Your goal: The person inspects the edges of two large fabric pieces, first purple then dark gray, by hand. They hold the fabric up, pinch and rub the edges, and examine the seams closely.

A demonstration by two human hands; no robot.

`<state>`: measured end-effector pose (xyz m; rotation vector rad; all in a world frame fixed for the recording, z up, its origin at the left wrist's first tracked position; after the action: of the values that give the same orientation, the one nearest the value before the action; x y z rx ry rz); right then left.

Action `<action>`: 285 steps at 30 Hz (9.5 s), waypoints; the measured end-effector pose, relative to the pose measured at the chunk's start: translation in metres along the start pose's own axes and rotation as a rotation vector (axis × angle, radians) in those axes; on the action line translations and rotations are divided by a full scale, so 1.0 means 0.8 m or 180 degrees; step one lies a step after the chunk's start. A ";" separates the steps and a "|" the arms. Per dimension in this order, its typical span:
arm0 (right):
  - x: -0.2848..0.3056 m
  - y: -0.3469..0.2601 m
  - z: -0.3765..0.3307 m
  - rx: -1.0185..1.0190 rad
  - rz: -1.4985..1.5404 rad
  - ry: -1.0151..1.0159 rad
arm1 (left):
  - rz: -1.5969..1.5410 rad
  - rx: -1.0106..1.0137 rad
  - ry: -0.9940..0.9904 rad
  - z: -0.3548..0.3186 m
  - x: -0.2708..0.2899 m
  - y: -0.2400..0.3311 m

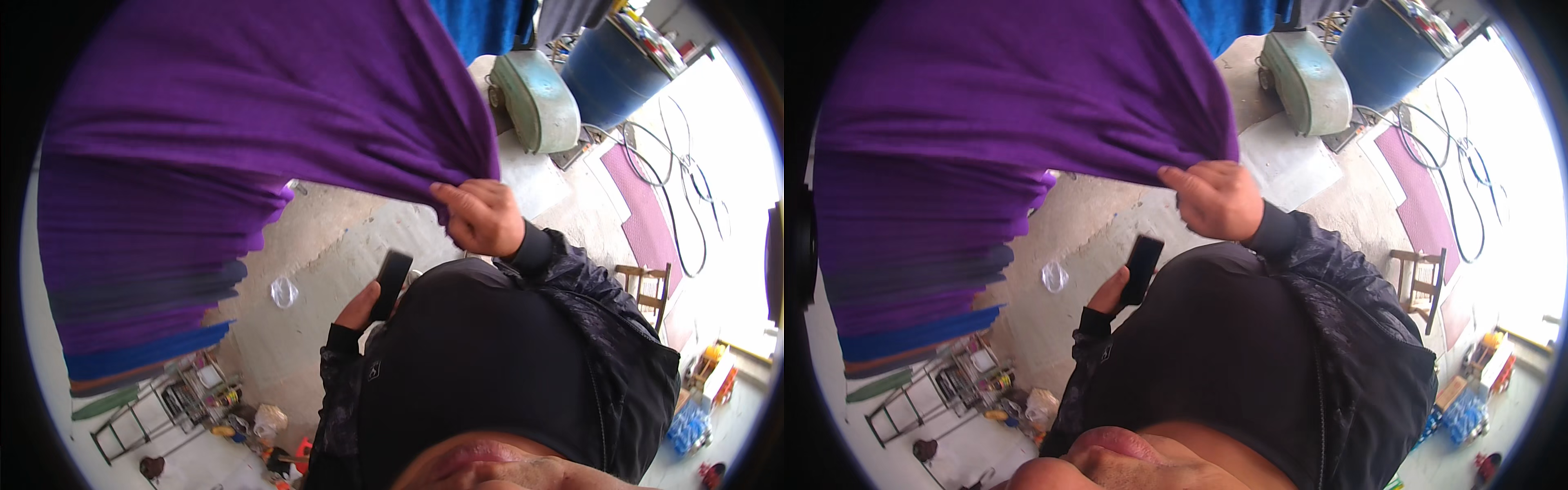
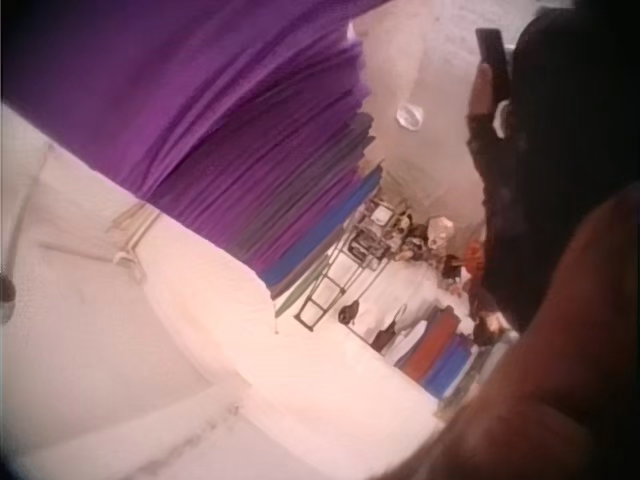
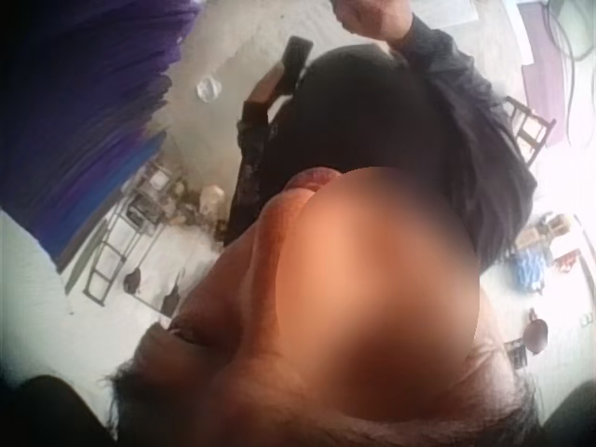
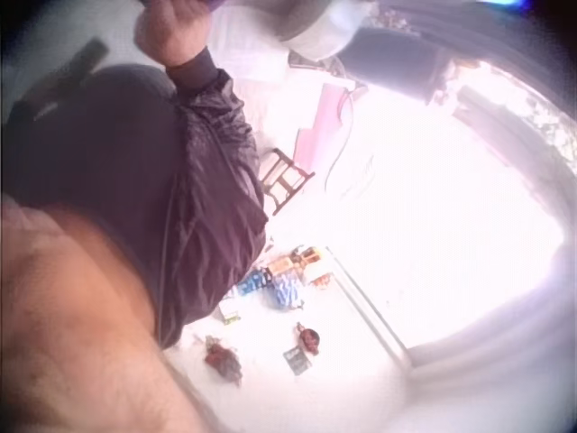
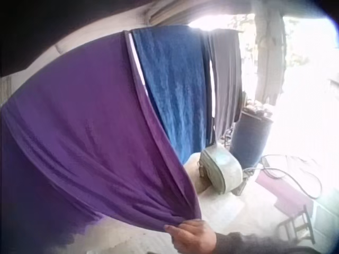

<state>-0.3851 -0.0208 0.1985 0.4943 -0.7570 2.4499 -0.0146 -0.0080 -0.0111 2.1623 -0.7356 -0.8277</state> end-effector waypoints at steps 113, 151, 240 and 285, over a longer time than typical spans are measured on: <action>0.077 0.018 -0.210 -0.3487 0.3043 0.0900 | 0.0489 -0.2327 0.3733 -0.100 -0.170 0.085; -0.026 -0.094 -0.162 -0.3369 0.2988 -0.0563 | -0.1040 -0.2322 0.1627 -0.021 -0.228 0.074; -0.080 -0.054 -0.199 -0.3676 0.4036 -0.0687 | -0.0570 -0.2330 0.1476 -0.044 -0.239 0.078; -0.031 -0.014 -0.210 -0.2815 0.1821 -0.0112 | -0.1670 -0.3380 0.0828 -0.137 -0.197 0.236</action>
<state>-0.3900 0.0790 0.0602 -0.0422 -2.0630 2.2301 -0.0821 0.0334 0.2463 1.4050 0.3949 -0.8785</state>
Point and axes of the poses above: each hand's wrist, its own z-axis towards the middle knuckle, its own x-axis out of the back of the hand, y = z × x, the point moved 2 cm from there along z, towards the middle knuckle, and after that the axes turned 6 degrees about z, right-handed, at the moved point
